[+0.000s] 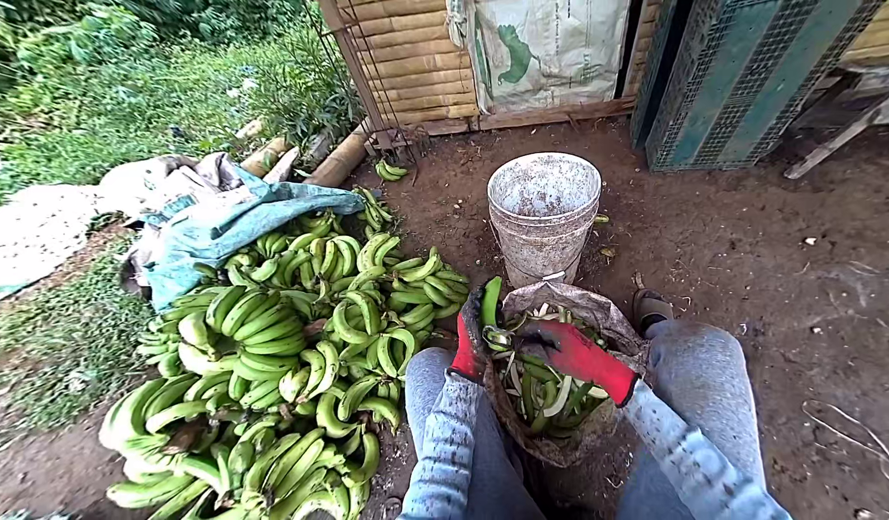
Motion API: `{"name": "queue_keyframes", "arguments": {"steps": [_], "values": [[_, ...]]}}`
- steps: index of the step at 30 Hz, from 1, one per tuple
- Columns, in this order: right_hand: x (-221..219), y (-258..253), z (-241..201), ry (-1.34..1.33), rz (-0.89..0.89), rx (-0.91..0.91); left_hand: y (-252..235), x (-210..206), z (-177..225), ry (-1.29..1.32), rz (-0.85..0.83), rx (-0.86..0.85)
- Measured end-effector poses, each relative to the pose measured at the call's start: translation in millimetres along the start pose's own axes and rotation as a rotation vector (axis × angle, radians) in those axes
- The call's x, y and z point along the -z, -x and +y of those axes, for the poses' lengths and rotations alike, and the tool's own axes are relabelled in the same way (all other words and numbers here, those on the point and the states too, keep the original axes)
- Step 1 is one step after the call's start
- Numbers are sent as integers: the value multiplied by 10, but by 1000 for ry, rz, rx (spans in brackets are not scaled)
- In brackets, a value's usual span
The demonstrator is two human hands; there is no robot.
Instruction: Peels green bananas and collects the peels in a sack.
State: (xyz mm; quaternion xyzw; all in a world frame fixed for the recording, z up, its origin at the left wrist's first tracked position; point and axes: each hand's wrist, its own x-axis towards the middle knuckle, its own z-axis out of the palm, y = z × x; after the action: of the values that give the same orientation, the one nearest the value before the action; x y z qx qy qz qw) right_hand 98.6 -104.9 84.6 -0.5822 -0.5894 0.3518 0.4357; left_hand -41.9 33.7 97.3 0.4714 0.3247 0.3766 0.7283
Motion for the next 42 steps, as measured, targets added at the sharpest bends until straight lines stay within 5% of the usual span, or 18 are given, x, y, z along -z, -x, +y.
{"name": "queue_keyframes", "arguments": {"steps": [3, 10, 13, 17, 21, 24, 33, 42], "values": [[18, -53, 46, 290, -6, -119, 74, -21, -91, -92, -37, 5], [255, -348, 262, 331, 530, -388, 155, -57, -393, -227, 111, 35], [178, -177, 89, 211, 357, -231, -33, -5, -283, -151, 219, -26], [-63, -14, -32, 238, 48, -135, -118, 86, -285, -14, 53, -56], [125, -189, 67, 558, 257, -280, 88, 29, -383, -67, -137, 71], [368, -309, 78, 556, 431, -380, 157, 22, -406, -225, -146, 227], [-296, 32, -116, 410, 236, -243, -106, -7, -316, 149, 344, -64], [-110, -170, -36, 577, 217, -352, 65, -123, -290, -375, 335, -139]]}}
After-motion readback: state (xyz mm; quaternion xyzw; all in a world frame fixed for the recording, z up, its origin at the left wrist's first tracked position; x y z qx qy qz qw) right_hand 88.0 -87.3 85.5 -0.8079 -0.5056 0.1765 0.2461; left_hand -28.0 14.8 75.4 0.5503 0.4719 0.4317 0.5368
